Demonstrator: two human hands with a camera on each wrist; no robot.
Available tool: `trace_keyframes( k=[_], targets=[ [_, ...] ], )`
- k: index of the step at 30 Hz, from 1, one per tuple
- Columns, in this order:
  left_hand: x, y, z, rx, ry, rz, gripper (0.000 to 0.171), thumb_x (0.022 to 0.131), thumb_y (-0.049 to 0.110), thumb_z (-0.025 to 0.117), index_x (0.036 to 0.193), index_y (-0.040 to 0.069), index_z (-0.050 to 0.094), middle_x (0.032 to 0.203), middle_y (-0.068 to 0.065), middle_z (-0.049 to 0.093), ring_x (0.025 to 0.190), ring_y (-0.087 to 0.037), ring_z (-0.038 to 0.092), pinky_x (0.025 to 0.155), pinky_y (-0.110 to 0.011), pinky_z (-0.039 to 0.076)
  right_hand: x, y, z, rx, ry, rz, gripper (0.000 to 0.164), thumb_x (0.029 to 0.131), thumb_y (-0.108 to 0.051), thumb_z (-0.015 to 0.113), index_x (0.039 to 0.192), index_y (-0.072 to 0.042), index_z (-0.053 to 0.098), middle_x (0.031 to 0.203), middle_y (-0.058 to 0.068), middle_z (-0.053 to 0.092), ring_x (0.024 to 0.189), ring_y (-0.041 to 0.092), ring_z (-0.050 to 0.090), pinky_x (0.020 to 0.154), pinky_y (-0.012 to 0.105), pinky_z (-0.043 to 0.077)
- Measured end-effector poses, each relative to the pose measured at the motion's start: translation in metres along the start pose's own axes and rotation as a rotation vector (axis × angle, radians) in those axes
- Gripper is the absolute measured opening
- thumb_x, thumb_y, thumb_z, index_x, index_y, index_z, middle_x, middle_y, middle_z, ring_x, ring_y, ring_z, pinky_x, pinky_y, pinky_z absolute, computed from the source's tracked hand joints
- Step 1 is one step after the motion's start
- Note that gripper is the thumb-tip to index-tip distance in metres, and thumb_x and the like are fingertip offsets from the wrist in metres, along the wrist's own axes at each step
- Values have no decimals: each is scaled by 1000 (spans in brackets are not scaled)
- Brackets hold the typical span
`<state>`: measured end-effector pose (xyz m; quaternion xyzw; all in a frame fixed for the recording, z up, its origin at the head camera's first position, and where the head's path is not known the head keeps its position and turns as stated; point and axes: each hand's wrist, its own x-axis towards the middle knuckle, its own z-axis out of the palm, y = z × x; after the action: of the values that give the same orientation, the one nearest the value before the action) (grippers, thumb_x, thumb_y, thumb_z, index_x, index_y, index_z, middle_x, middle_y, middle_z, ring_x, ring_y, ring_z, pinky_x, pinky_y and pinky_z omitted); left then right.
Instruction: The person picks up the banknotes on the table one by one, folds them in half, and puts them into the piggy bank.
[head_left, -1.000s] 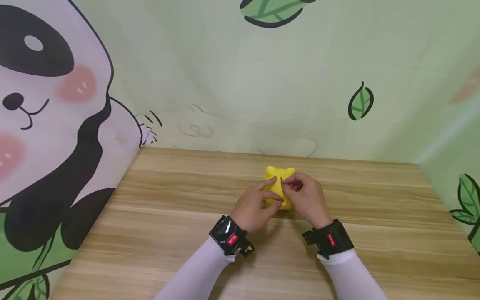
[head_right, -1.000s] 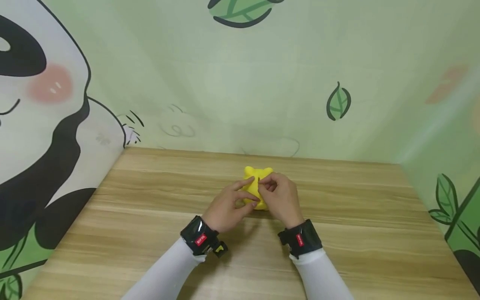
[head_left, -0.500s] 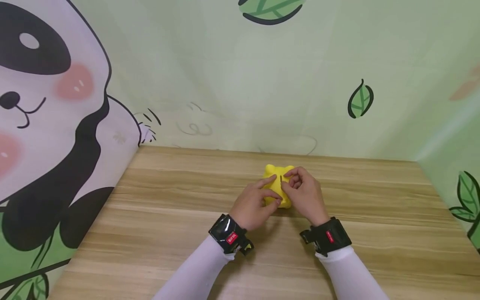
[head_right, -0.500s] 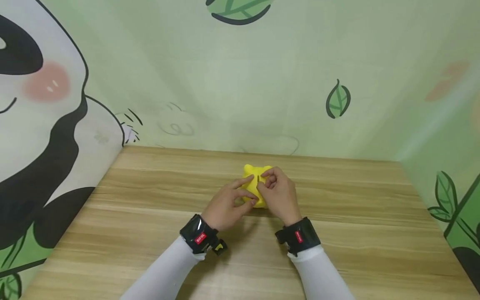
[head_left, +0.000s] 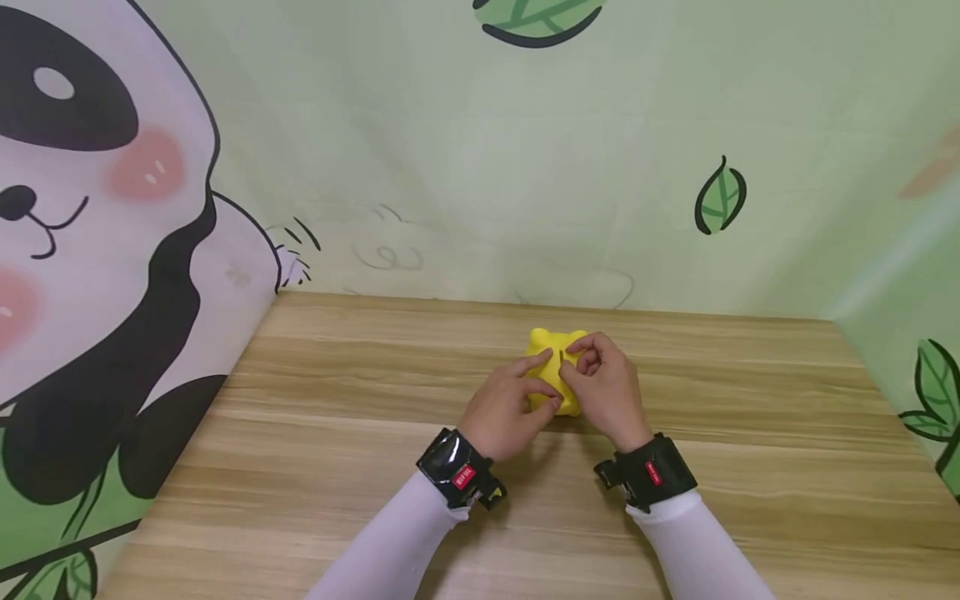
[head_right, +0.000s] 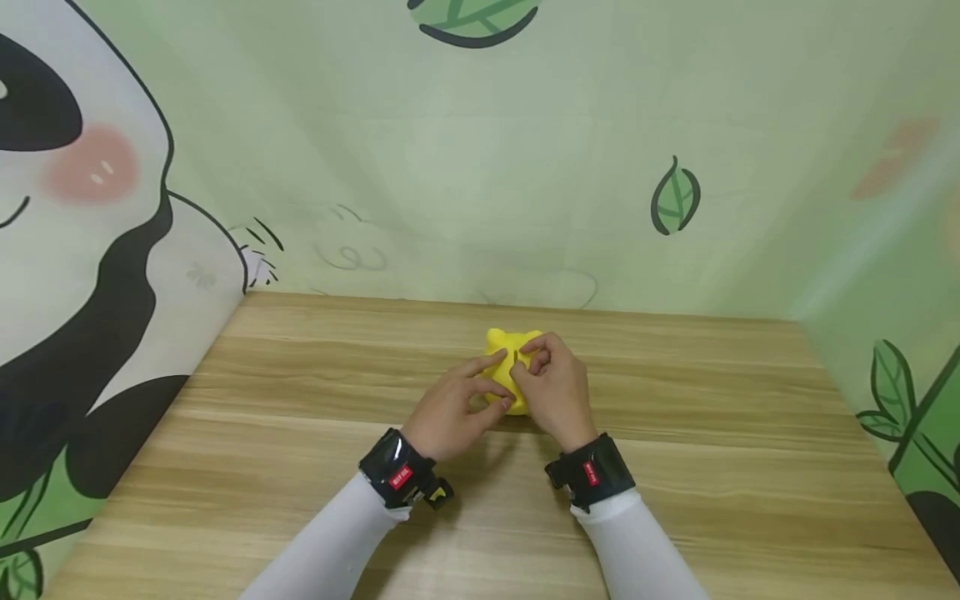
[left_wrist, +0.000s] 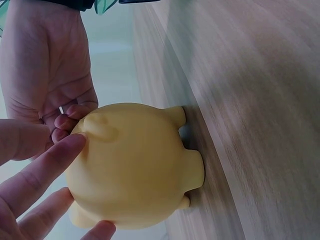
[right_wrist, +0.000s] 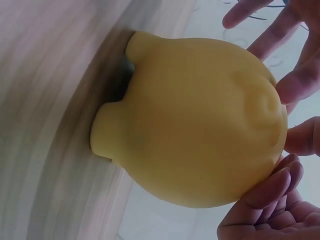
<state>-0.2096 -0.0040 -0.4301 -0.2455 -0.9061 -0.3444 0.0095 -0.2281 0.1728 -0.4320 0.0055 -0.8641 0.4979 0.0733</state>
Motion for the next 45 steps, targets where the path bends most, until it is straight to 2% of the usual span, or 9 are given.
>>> trace_keyframes(
  k=[10, 25, 32, 45],
  targets=[
    [0, 1, -2, -10, 2, 6, 21, 100, 29, 67, 105, 16, 82, 159, -1, 50, 145, -28, 51, 119, -45, 43, -2, 0, -1, 8, 7, 23, 19, 92, -13, 72, 108, -6, 63, 85, 6, 58, 75, 19, 55, 59, 22, 44],
    [2, -2, 0, -13, 2, -13, 21, 100, 30, 68, 106, 17, 82, 159, 3, 50, 146, -25, 49, 119, -46, 43, -2, 1, -1, 22, 19, 15, 19, 91, -14, 72, 107, -6, 63, 84, 5, 58, 74, 19, 54, 59, 22, 43],
    [2, -2, 0, -19, 10, -25, 20, 100, 30, 68, 106, 16, 82, 159, 4, 50, 145, -25, 51, 114, -45, 48, -2, 0, 0, 35, 9, 22, 20, 91, -13, 73, 106, -7, 63, 83, 6, 58, 72, 19, 54, 56, 22, 43],
    [1, 3, -4, -12, 9, 7, 20, 100, 28, 67, 105, 16, 82, 157, -3, 53, 143, -27, 53, 117, -45, 46, -1, 1, -3, 75, -17, 24, 20, 92, -10, 73, 108, -3, 62, 84, 6, 57, 74, 17, 53, 58, 20, 44]
  ],
)
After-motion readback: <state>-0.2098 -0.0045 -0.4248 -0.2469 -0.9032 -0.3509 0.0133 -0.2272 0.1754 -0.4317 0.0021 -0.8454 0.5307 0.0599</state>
